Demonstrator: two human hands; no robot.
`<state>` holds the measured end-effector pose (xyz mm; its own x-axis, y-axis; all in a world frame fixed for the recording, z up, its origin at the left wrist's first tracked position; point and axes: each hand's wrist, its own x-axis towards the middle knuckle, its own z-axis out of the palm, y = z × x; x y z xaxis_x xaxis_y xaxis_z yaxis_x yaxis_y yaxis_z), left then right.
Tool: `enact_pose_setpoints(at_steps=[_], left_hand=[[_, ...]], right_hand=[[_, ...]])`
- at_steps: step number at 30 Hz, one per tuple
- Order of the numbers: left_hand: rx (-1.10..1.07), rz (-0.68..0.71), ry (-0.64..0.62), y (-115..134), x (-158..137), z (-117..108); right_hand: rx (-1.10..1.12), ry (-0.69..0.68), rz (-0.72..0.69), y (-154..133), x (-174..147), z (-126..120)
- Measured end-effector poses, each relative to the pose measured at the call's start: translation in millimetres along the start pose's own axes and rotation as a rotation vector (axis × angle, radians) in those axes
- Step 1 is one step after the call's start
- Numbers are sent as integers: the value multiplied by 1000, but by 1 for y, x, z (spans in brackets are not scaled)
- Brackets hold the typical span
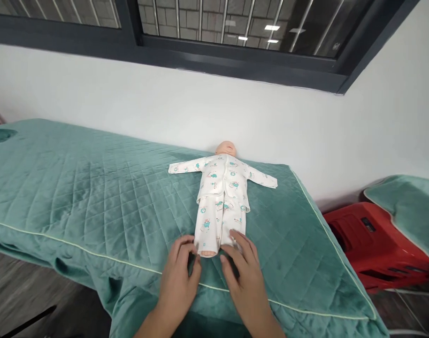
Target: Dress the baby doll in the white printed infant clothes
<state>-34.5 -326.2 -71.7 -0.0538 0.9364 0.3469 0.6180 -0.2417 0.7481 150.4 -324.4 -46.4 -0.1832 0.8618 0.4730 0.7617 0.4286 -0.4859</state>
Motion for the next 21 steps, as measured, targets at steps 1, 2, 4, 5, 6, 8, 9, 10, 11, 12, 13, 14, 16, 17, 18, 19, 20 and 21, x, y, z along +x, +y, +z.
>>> enact_pose_setpoints(at_steps=[1, 2, 4, 5, 6, 8, 9, 10, 11, 12, 13, 14, 16, 17, 18, 19, 20, 21], left_hand=[[26, 49, 36, 5, 0, 1], [50, 102, 57, 10, 1, 3], [93, 219, 45, 22, 5, 7], [119, 279, 17, 28, 9, 9], [152, 330, -15, 33, 12, 12], [239, 398, -58, 42, 21, 17], [284, 415, -62, 45, 25, 20], [322, 424, -59, 48, 29, 23], [353, 427, -52, 49, 32, 26], [376, 428, -49, 50, 35, 28], [392, 425, -49, 50, 38, 29], [402, 419, -56, 49, 40, 31], [416, 408, -79, 47, 43, 32], [421, 404, -86, 46, 45, 33], [425, 402, -89, 45, 45, 33], [424, 401, -90, 43, 46, 34], [420, 400, -89, 42, 46, 34], [410, 397, -88, 40, 46, 34]], right_hand=[[43, 23, 46, 4, -4, -2], [82, 46, 95, 8, -8, -4], [136, 76, 178, 17, -16, -6], [150, 81, 205, 21, -19, -5], [157, 83, 221, 25, -22, -4], [157, 89, 240, 31, -23, -1], [153, 98, 250, 32, -22, 1], [148, 104, 264, 33, -21, 3], [142, 103, 278, 33, -18, 4], [137, 95, 291, 32, -16, 4], [135, 78, 299, 31, -13, 5], [136, 57, 303, 30, -11, 4], [137, 23, 300, 28, -7, 5], [133, 11, 298, 27, -5, 5], [126, 2, 296, 27, -4, 6], [120, -6, 296, 27, -4, 7], [116, -12, 297, 28, -3, 8], [117, -16, 298, 28, -3, 9]])
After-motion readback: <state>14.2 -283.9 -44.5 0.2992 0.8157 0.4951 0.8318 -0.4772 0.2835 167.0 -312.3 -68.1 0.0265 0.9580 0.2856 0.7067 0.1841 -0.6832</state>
